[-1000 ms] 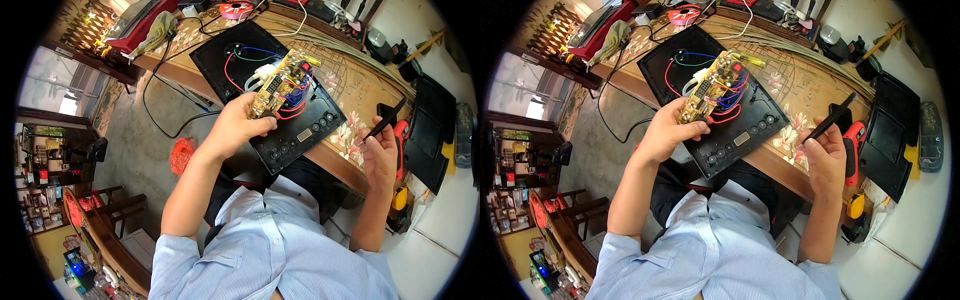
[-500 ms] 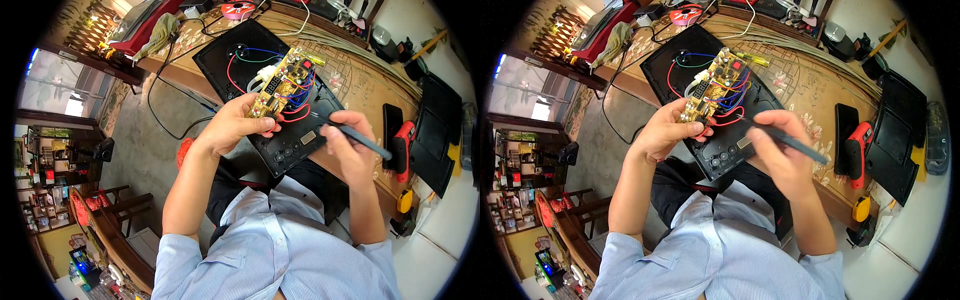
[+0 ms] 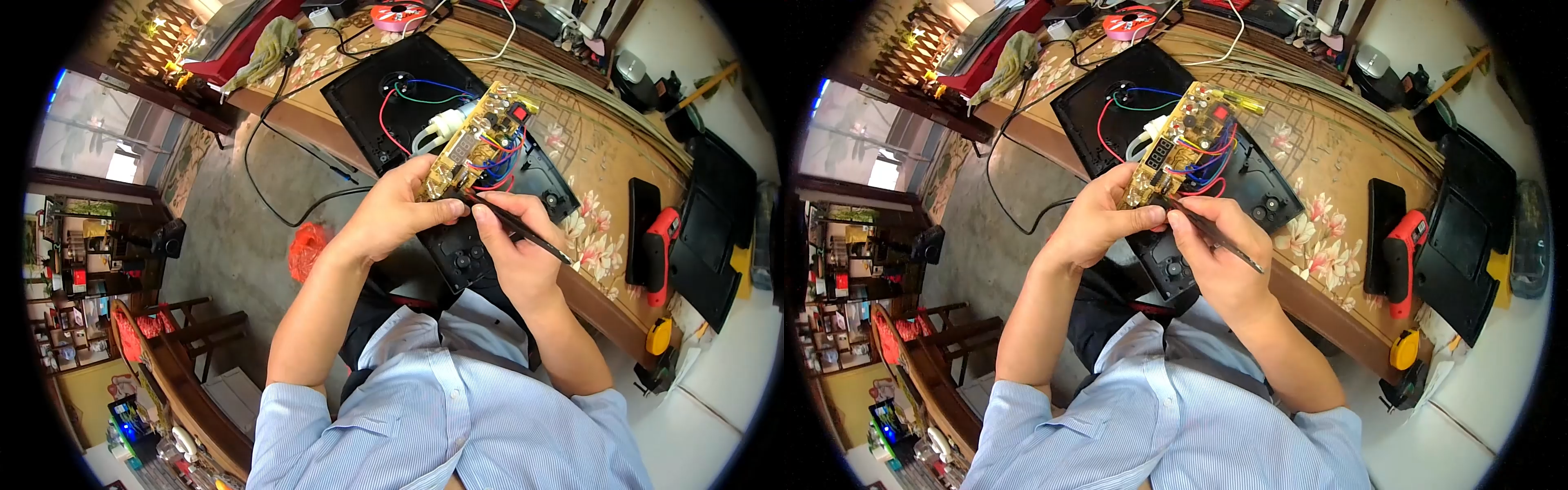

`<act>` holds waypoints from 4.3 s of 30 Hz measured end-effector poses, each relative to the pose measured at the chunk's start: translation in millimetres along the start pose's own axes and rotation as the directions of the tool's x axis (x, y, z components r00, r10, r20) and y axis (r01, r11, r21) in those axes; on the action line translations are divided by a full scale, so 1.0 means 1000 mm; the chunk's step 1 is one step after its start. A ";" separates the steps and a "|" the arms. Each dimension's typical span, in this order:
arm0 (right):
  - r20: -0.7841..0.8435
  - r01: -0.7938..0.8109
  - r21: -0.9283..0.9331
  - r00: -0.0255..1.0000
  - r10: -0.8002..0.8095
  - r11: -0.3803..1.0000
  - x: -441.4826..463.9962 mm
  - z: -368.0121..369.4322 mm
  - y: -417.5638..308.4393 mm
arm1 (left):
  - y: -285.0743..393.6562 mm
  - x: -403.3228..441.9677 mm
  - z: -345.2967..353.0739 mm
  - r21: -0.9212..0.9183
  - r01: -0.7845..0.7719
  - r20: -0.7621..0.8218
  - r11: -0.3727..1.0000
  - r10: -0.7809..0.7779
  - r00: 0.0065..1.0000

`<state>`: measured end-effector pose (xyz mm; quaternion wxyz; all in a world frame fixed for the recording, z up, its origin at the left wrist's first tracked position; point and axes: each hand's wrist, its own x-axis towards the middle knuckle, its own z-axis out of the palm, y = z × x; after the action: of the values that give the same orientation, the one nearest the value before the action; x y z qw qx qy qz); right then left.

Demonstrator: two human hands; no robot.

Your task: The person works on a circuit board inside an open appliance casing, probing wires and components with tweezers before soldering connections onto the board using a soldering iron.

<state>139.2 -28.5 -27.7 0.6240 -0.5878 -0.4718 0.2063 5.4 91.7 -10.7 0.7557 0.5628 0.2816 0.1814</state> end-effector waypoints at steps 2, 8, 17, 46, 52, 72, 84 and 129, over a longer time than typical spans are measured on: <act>0.000 -0.004 -0.018 1.000 0.004 1.000 0.000 0.001 0.001 | -0.001 0.000 -0.001 0.006 -0.006 0.008 1.000 0.006 1.000; -0.009 -0.031 0.082 0.999 0.031 0.996 -0.001 0.003 0.007 | -0.004 0.000 -0.003 -0.002 -0.019 0.009 1.000 0.019 1.000; 0.049 -0.386 0.329 0.918 0.393 0.862 0.011 -0.002 0.002 | -0.001 0.000 -0.003 -0.016 0.002 0.017 1.000 -0.002 1.000; 0.112 -0.521 0.437 0.840 0.531 0.733 0.030 -0.005 0.005 | -0.002 0.001 -0.003 -0.046 -0.009 0.039 0.999 0.011 0.999; 0.135 -0.571 0.453 0.803 0.580 0.685 0.032 -0.008 0.003 | -0.003 0.002 -0.004 -0.045 -0.014 0.047 0.999 0.016 0.999; 0.071 -0.429 0.462 0.890 0.450 0.776 0.025 -0.002 0.008 | -0.001 0.000 -0.003 -0.049 0.012 0.015 0.999 -0.011 1.000; -0.001 0.127 0.043 0.992 -0.127 0.991 0.008 0.003 0.015 | 0.004 0.001 -0.011 -0.171 0.069 0.066 0.983 -0.058 0.996; 0.135 0.587 -0.305 0.806 -0.576 0.750 0.017 -0.001 0.021 | 0.004 0.001 -0.003 -0.140 0.029 0.014 0.990 -0.027 1.000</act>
<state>154.2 -10.2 -40.7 0.5411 -0.5048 -0.6688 -0.0709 4.4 95.3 -7.4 0.7975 0.5055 0.2712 0.1867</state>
